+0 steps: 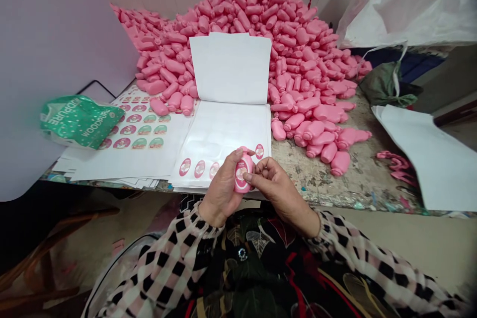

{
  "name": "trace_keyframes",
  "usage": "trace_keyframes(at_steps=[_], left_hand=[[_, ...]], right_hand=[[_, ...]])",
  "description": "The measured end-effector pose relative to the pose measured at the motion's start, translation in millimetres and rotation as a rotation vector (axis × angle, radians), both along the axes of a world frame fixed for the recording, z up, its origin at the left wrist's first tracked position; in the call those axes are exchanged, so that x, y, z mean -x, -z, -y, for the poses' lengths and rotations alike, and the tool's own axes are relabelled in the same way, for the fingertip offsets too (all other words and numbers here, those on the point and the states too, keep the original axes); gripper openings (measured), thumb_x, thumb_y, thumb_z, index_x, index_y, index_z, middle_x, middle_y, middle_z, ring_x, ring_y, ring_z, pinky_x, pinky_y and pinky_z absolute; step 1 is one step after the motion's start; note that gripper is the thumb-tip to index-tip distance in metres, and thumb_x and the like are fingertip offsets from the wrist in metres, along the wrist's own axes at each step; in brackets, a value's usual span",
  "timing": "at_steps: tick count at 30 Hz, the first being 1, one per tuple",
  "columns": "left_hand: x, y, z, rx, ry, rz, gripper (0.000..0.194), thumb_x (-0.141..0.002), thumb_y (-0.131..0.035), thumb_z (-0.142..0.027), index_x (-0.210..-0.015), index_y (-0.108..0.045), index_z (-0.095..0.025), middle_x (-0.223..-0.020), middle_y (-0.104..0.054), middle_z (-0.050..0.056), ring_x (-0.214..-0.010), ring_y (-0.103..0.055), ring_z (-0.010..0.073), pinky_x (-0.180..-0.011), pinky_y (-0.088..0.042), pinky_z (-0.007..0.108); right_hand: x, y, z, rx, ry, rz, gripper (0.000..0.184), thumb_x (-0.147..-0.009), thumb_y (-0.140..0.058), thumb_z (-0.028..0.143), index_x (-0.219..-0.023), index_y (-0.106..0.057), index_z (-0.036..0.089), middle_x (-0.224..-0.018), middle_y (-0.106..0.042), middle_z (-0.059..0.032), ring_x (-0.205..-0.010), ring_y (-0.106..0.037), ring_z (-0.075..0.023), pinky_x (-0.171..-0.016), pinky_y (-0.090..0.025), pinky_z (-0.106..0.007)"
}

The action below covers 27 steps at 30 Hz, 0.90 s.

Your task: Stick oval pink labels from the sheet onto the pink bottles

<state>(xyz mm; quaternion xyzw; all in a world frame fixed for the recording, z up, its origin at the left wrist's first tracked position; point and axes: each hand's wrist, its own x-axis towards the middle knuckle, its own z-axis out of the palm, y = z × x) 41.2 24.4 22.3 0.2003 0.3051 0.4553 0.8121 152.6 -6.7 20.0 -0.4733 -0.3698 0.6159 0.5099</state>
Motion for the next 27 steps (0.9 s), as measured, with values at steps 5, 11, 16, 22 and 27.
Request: trace_keyframes(at_steps=[5,11,16,22,27], left_hand=[[0,3.4,1,0.025,-0.008,-0.001,0.023,-0.084,-0.054,-0.038,-0.088,-0.06,-0.016,-0.069,-0.055,-0.002,-0.06,-0.054,0.0082,-0.056,-0.045,0.02],[4,5.0,7,-0.148,0.155,-0.118,0.048,-0.087,-0.038,-0.06,-0.107,-0.054,-0.019,-0.065,-0.055,-0.001,-0.048,-0.054,0.0099,-0.041,-0.044,0.02],[20,4.7,7,-0.265,0.385,-0.157,0.055,-0.076,-0.068,-0.042,-0.121,-0.04,-0.026,-0.073,-0.052,-0.005,-0.045,-0.051,0.0065,-0.036,-0.039,0.017],[29,-1.9,8,-0.273,0.453,-0.19,0.063,-0.073,-0.072,-0.022,-0.123,-0.034,-0.028,-0.079,-0.051,-0.005,-0.046,-0.049,0.0044,-0.036,-0.037,0.016],[30,-3.3,15,-0.263,0.509,-0.279,0.074,-0.068,-0.073,-0.015,-0.126,-0.029,-0.029,-0.067,-0.053,-0.007,-0.04,-0.041,0.0032,-0.035,-0.031,0.014]], right_hand=[[0,0.6,4,0.02,-0.037,0.026,0.035,-0.067,-0.075,0.029,-0.075,-0.042,0.02,-0.066,-0.05,0.0078,-0.06,-0.048,-0.0069,-0.058,-0.038,-0.021],[-3,-6.0,3,0.029,-0.073,-0.01,0.034,-0.076,-0.067,0.041,-0.077,-0.038,0.023,-0.057,-0.055,0.0079,-0.046,-0.054,-0.0111,-0.047,-0.043,-0.024],[-4,-2.7,5,0.019,-0.116,-0.03,0.031,-0.079,-0.063,0.041,-0.078,-0.038,0.023,-0.055,-0.054,0.0081,-0.047,-0.058,-0.0127,-0.048,-0.045,-0.026],[-4,-0.3,7,0.017,-0.051,0.067,0.034,-0.073,-0.069,0.044,-0.074,-0.043,0.021,-0.057,-0.048,0.0076,-0.049,-0.048,-0.0085,-0.05,-0.039,-0.023],[-5,-2.4,8,-0.085,0.033,0.213,0.032,-0.074,-0.069,0.042,-0.072,-0.046,0.021,-0.061,-0.045,0.0062,-0.056,-0.04,-0.0083,-0.052,-0.034,-0.022]])
